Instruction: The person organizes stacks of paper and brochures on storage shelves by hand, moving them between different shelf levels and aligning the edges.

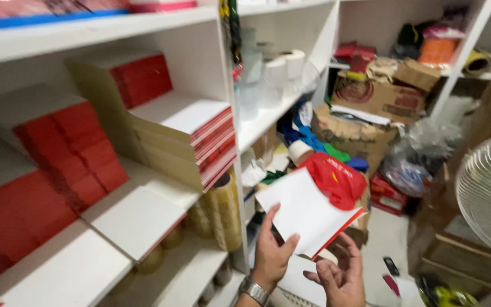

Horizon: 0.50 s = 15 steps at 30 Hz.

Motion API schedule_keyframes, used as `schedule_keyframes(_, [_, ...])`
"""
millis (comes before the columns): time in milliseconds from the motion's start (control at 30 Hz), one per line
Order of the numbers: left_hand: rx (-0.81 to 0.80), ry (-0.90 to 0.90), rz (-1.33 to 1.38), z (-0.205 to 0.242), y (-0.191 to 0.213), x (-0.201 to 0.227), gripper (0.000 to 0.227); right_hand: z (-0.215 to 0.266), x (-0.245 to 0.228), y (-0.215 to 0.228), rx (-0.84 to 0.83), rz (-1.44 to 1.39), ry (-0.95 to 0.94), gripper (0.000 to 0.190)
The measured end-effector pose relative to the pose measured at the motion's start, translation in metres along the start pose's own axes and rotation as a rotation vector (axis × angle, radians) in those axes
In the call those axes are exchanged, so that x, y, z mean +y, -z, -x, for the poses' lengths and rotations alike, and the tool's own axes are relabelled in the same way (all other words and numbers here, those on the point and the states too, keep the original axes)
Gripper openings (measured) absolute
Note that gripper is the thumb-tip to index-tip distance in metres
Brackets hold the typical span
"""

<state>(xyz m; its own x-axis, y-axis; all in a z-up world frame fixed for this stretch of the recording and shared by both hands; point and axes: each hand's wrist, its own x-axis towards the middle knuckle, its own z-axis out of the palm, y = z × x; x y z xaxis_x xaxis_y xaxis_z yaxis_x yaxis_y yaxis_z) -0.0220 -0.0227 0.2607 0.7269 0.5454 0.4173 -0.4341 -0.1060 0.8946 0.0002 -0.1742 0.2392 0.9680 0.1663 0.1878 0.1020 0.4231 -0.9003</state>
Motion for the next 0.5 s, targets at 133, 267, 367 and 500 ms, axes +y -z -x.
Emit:
schedule_keyframes(133, [0.066, -0.273, -0.167, -0.043, 0.019, 0.093, 0.077, -0.004, -0.083, -0.073, 0.038, -0.099, 0.014, 0.087])
schedule_keyframes(267, [0.209, -0.320, -0.152, -0.087, 0.048, 0.146, 0.078, -0.023, -0.122, -0.133, -0.150, 0.008, 0.135, 0.071])
schedule_keyframes(367, [0.302, -0.287, -0.107, -0.115, 0.076, 0.174, 0.081, -0.038, -0.142, -0.174, -0.290, 0.121, 0.226, 0.061])
schedule_keyframes(500, [0.410, -0.015, -0.307, -0.140, 0.114, 0.194, 0.093, -0.063, -0.137, -0.219, -0.446, 0.281, 0.353, 0.074])
